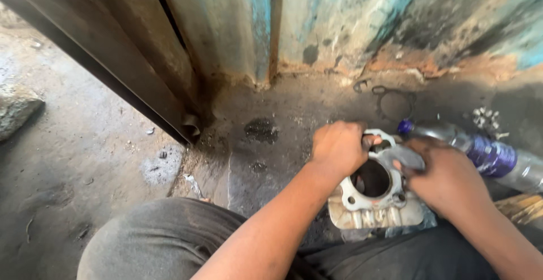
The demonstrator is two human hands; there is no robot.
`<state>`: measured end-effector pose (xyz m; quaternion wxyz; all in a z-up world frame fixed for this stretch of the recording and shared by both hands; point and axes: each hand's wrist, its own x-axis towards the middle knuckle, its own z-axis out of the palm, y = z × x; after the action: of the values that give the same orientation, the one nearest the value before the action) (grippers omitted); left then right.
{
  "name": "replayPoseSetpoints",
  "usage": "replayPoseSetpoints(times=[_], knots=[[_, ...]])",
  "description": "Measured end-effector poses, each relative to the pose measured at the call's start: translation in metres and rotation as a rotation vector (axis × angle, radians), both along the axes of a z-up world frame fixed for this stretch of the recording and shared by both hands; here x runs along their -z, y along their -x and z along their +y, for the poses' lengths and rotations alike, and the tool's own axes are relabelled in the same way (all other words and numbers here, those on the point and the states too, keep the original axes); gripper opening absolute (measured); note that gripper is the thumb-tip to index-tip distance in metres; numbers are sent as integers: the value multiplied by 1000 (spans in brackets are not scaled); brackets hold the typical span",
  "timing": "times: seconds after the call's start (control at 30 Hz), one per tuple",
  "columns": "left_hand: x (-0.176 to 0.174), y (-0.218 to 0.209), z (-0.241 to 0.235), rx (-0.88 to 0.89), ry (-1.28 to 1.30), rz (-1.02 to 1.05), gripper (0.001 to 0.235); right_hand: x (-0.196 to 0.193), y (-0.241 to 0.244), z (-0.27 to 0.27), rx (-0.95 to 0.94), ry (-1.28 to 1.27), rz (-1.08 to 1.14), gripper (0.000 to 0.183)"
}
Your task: The person cleans a metal engine cylinder head using a cloth and a liquid solvent. They wipe the exterior and interior surfaces, then pour liquid from a plastic bottle into the part's openings and continue wiping to remove residue.
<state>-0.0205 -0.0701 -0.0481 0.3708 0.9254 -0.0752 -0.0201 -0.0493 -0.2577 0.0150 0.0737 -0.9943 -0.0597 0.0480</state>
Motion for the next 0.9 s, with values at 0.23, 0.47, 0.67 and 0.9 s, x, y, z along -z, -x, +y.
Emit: replayPoseSetpoints(times=[0.23, 0.47, 0.67, 0.9], knots=[[4, 0, -1, -22, -20, -4, 36, 22, -11, -18, -43, -246, 77, 43], [-4, 4, -3, -56, -63, -2, 36, 2, 17, -59, 127, -223, 439, 46], [-34, 22, 4, -88, -281, 201, 40, 10, 81, -32, 323, -429, -192, 43], [-52, 40, 30, -57, -489, 368, 44, 7, 71, -6, -69, -35, -181, 51]])
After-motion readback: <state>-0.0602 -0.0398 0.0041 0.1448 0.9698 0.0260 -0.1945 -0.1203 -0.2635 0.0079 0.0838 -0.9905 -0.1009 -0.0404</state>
